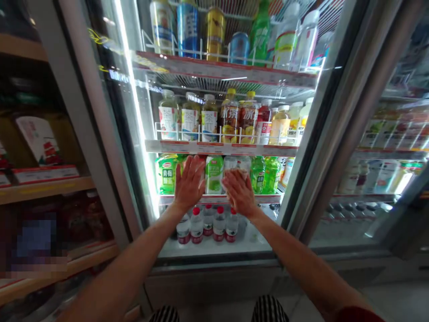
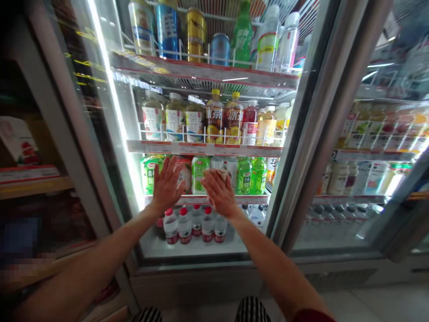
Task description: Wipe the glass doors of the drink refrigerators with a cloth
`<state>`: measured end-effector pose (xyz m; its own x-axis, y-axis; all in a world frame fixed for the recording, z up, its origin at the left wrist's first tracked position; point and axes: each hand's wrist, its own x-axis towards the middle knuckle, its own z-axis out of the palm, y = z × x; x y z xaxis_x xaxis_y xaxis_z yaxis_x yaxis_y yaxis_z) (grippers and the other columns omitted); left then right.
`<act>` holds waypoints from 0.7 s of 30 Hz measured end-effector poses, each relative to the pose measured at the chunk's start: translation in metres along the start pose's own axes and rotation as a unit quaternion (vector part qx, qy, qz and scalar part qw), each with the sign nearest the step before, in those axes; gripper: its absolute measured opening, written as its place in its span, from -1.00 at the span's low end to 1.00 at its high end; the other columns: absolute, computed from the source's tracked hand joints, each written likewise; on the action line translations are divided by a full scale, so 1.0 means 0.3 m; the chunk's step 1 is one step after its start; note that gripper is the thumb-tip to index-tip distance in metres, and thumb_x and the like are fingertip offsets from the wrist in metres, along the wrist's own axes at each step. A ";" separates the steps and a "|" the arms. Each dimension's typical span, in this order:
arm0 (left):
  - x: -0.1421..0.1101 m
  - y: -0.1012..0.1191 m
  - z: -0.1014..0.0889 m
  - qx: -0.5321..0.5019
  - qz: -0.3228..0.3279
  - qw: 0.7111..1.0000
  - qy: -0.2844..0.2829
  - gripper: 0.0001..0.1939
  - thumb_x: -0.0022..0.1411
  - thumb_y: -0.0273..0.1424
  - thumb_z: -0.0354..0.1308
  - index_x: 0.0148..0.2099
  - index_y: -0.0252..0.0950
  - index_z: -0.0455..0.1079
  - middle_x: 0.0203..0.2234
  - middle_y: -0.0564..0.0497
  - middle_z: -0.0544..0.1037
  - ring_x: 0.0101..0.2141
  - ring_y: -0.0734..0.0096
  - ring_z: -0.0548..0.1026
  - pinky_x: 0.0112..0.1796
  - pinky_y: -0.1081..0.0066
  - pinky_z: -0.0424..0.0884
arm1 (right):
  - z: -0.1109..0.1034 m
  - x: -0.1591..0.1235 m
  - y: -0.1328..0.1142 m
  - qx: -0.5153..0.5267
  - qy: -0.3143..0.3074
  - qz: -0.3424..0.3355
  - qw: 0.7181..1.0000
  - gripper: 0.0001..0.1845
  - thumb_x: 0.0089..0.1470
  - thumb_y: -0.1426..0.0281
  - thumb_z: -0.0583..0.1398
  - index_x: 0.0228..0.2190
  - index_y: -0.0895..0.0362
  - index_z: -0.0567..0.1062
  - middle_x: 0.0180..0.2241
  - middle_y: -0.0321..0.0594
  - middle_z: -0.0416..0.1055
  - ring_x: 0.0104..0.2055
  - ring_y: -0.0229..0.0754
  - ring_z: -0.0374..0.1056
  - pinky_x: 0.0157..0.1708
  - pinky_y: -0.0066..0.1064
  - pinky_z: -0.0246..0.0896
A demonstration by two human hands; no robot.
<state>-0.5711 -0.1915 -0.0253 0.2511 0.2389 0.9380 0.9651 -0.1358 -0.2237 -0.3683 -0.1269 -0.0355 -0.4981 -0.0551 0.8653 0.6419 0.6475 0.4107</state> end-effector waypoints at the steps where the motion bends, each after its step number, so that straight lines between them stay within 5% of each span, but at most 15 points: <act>1: -0.002 -0.001 0.005 0.000 0.002 1.000 0.002 -0.35 0.19 -0.38 0.01 0.29 -0.25 -0.09 0.22 -0.17 0.07 0.25 0.21 -0.13 0.20 0.08 -0.22 | -0.005 -0.018 0.013 0.005 -0.014 -0.017 1.000 -0.46 0.10 0.40 0.03 0.14 0.05 0.16 0.17 -0.19 0.16 0.31 -0.12 -0.21 0.25 -0.05 -0.32; 7: -0.012 -0.013 0.023 -0.003 0.007 1.000 0.030 -0.31 0.17 -0.38 0.03 0.30 -0.20 -0.14 0.24 -0.11 0.00 0.25 0.24 -0.12 0.21 0.10 -0.26 | -0.041 -0.036 0.148 -0.042 0.101 0.170 0.979 -0.38 0.12 0.40 0.01 0.20 0.09 0.00 0.26 -0.10 -0.07 0.32 -0.05 -0.28 0.22 0.03 -0.26; 12: -0.012 -0.016 0.033 -0.004 0.011 0.999 0.030 -0.30 0.17 -0.37 0.04 0.30 -0.17 -0.17 0.25 -0.08 -0.01 0.25 0.21 -0.10 0.21 0.08 -0.24 | -0.054 -0.120 0.152 -0.019 0.030 0.070 0.997 -0.34 0.09 0.42 0.04 0.21 0.04 -0.02 0.23 -0.11 0.02 0.30 -0.04 -0.16 0.19 -0.02 -0.13; 18: -0.013 -0.017 0.036 -0.018 0.004 0.999 0.035 -0.30 0.17 -0.34 0.04 0.30 -0.12 -0.17 0.25 -0.04 -0.04 0.25 0.21 -0.10 0.21 0.07 -0.24 | -0.060 -0.079 0.213 -0.055 0.118 0.176 0.976 -0.36 0.12 0.41 0.00 0.21 0.07 -0.05 0.26 -0.08 -0.08 0.31 -0.01 -0.24 0.19 0.06 -0.16; 21: -0.013 -0.017 0.035 -0.020 0.008 0.999 0.031 -0.30 0.17 -0.35 0.04 0.30 -0.12 -0.17 0.25 -0.04 -0.04 0.25 0.22 -0.09 0.21 0.07 -0.24 | -0.057 -0.123 0.203 -0.048 0.090 0.165 0.981 -0.34 0.11 0.42 0.00 0.22 0.04 -0.07 0.26 -0.11 -0.08 0.31 -0.03 -0.22 0.18 0.04 -0.13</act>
<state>-0.5762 -0.1815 -0.0305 0.2597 0.1759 0.9495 0.9572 -0.1768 -0.2290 -0.3008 -0.0985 -0.0376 -0.1482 0.0067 0.9889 0.8070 0.5788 0.1170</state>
